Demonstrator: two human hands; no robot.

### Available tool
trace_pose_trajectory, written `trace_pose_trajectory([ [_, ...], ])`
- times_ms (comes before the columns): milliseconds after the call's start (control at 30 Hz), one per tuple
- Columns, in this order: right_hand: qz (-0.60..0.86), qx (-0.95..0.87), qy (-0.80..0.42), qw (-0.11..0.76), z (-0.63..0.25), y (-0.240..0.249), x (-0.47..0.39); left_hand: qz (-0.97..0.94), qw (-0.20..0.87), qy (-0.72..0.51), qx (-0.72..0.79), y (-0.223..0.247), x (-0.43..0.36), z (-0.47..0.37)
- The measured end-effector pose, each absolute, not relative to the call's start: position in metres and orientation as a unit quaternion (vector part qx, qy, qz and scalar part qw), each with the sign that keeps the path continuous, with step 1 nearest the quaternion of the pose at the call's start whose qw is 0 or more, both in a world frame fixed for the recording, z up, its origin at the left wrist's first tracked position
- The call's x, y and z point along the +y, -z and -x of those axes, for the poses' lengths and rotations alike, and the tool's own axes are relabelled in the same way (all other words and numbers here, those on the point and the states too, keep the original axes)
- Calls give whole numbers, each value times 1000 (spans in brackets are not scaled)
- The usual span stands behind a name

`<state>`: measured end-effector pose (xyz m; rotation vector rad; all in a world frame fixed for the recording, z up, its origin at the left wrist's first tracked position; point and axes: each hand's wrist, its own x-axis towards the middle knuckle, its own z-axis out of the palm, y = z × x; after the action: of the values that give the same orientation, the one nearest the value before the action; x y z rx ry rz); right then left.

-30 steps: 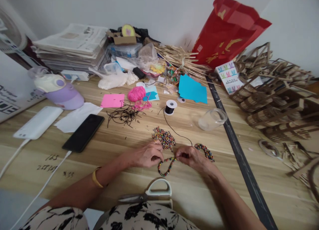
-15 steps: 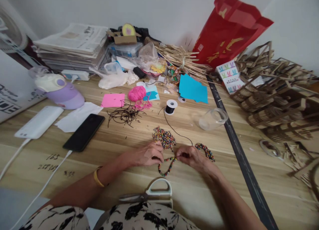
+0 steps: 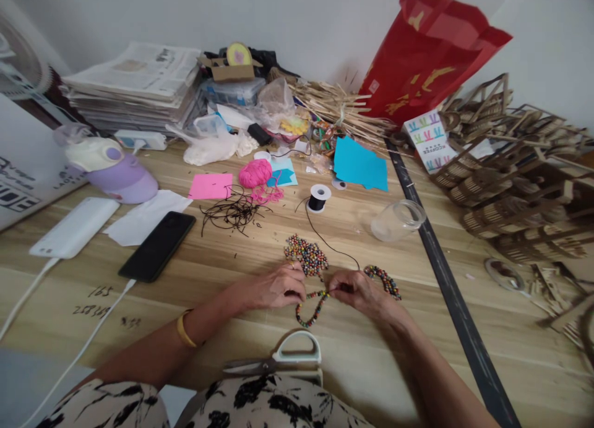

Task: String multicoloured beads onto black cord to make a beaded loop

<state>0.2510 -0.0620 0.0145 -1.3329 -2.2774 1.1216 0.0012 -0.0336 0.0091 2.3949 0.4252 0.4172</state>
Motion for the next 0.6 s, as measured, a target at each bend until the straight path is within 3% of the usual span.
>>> trace_pose_trajectory([
  [600, 457, -786, -393, 136, -253, -11, -61, -928, 332, -115, 122, -17, -33, 1],
])
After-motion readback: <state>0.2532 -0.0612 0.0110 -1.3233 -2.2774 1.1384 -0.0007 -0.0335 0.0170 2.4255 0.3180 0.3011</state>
